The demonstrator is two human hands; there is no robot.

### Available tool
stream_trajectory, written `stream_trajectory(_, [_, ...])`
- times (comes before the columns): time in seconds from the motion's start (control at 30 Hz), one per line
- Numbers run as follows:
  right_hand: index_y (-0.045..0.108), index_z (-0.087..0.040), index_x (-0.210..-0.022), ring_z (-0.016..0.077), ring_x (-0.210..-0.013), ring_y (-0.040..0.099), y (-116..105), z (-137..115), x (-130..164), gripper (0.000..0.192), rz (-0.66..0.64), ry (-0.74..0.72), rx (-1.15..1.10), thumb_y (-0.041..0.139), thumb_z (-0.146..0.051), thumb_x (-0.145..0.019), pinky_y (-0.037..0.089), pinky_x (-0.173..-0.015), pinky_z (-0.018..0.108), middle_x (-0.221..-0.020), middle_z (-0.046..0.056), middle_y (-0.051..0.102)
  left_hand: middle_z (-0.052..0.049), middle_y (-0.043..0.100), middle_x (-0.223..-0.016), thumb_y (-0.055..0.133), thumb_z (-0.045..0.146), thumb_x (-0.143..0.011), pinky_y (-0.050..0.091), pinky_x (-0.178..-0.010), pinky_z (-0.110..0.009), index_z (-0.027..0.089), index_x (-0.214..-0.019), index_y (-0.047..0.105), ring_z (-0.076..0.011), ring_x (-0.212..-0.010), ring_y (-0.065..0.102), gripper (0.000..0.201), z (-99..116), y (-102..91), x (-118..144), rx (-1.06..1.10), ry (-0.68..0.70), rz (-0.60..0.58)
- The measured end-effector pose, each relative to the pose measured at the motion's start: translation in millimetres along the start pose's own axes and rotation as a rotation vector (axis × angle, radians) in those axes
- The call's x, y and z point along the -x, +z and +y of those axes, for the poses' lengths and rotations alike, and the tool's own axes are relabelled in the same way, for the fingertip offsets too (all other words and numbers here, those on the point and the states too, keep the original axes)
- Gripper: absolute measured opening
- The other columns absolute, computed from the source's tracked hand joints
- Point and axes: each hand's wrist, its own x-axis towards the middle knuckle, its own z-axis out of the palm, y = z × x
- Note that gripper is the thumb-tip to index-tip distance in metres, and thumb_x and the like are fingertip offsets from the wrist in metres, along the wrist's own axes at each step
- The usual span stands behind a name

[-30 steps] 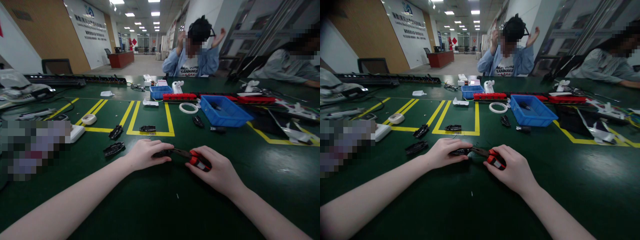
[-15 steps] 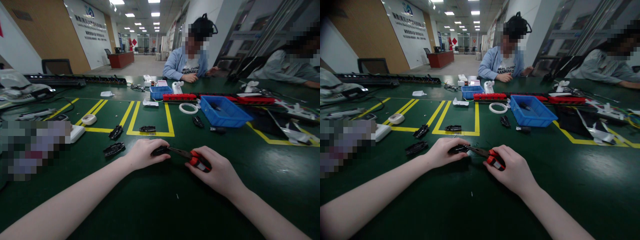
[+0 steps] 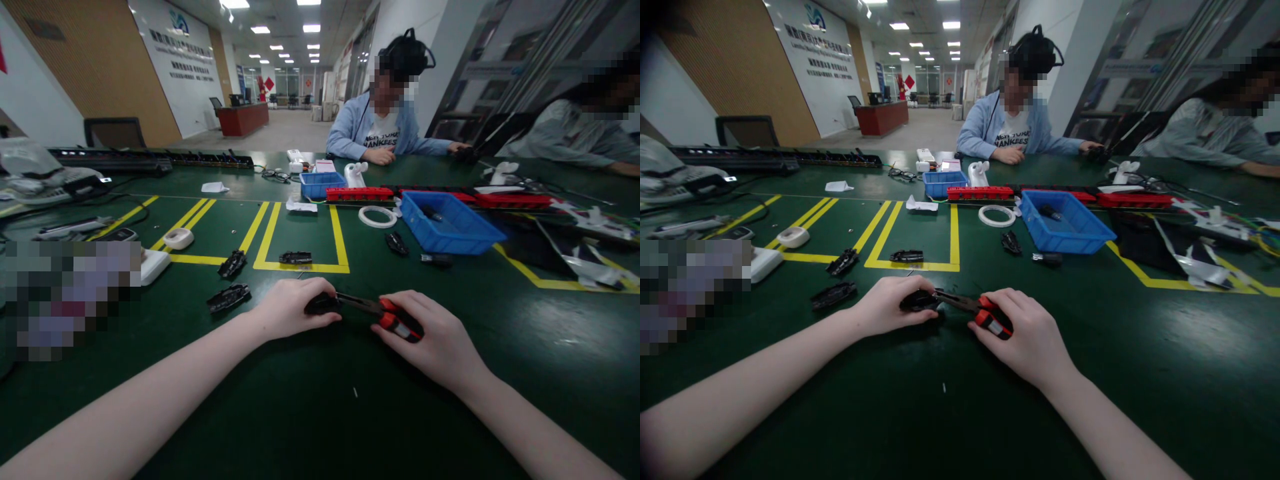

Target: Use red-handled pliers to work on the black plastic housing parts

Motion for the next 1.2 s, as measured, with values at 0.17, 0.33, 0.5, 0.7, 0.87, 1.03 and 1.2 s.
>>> stream_trajectory(0.17, [0.063,-0.020,-0.107,0.0251,-0.091,0.066,0.5,0.1,0.0,0.031,0.004,-0.016,-0.011,0.064,-0.040,-0.084,0.055,-0.076,0.040,-0.101,0.009,0.069,-0.001,0.065,-0.095,0.068,0.035,-0.087,0.048,-0.065,-0.026,0.020,-0.104,0.054,-0.0165,-0.080,0.064,0.026,-0.1,0.4,0.0,0.041,-0.025,0.004])
stream_trajectory(0.33, [0.064,-0.021,-0.108,0.0259,-0.091,0.067,0.2,-0.2,-0.2,0.031,0.018,-0.022,-0.005,0.064,-0.039,-0.083,0.056,-0.076,0.041,-0.101,0.009,0.069,0.000,0.063,-0.092,0.067,0.036,-0.087,0.046,-0.062,-0.025,0.020,-0.098,0.052,-0.0157,-0.076,0.062,0.024,0.8,-0.8,-0.2,0.060,-0.039,-0.012])
stream_trajectory(0.5, [0.064,-0.021,-0.107,0.0253,-0.088,0.067,1.3,-0.3,0.0,0.030,0.012,-0.013,-0.009,0.065,-0.039,-0.083,0.056,-0.074,0.040,-0.099,0.009,0.070,0.000,0.063,-0.091,0.066,0.035,-0.087,0.046,-0.062,-0.025,0.020,-0.097,0.052,-0.0151,-0.075,0.062,0.023,3.9,-3.0,-0.9,0.033,-0.016,-0.028])
stream_trajectory(0.7, [0.063,-0.021,-0.103,0.0246,-0.087,0.067,0.2,-0.2,0.4,0.024,-0.025,-0.008,-0.031,0.064,-0.032,-0.082,0.057,-0.075,0.039,-0.097,0.008,0.069,-0.001,0.063,-0.093,0.065,0.036,-0.088,0.048,-0.062,-0.026,0.020,-0.099,0.051,-0.0161,-0.077,0.063,0.025,3.6,-3.1,-0.3,0.090,-0.039,-0.048])
stream_trajectory(0.87, [0.062,-0.021,-0.101,0.0242,-0.086,0.067,-0.2,-0.7,-0.7,0.021,-0.039,-0.001,-0.024,0.063,-0.028,-0.081,0.057,-0.074,0.039,-0.095,0.008,0.069,-0.002,0.064,-0.096,0.067,0.036,-0.087,0.050,-0.064,-0.026,0.021,-0.109,0.048,-0.0172,-0.080,0.065,0.032,1.7,-1.7,0.4,0.140,-0.053,-0.053])
stream_trajectory(1.03, [0.062,-0.022,-0.100,0.0238,-0.084,0.067,-0.3,-1.8,-1.1,0.020,-0.021,-0.020,-0.014,0.061,-0.029,-0.081,0.056,-0.073,0.038,-0.093,0.007,0.069,-0.003,0.066,-0.097,0.067,0.035,-0.087,0.052,-0.068,-0.029,0.022,-0.123,0.045,-0.0188,-0.082,0.067,0.044,1.6,-1.3,0.7,0.125,-0.039,-0.049])
stream_trajectory(1.2, [0.063,-0.022,-0.104,0.0257,-0.088,0.067,0.3,1.2,0.7,0.024,0.011,0.002,0.014,0.062,-0.031,-0.081,0.056,-0.074,0.041,-0.099,0.008,0.069,-0.006,0.065,-0.113,0.065,0.037,-0.089,0.054,-0.076,-0.031,0.022,-0.120,0.050,-0.0213,-0.097,0.067,0.038,1.7,-2.3,0.1,0.112,-0.011,-0.070])
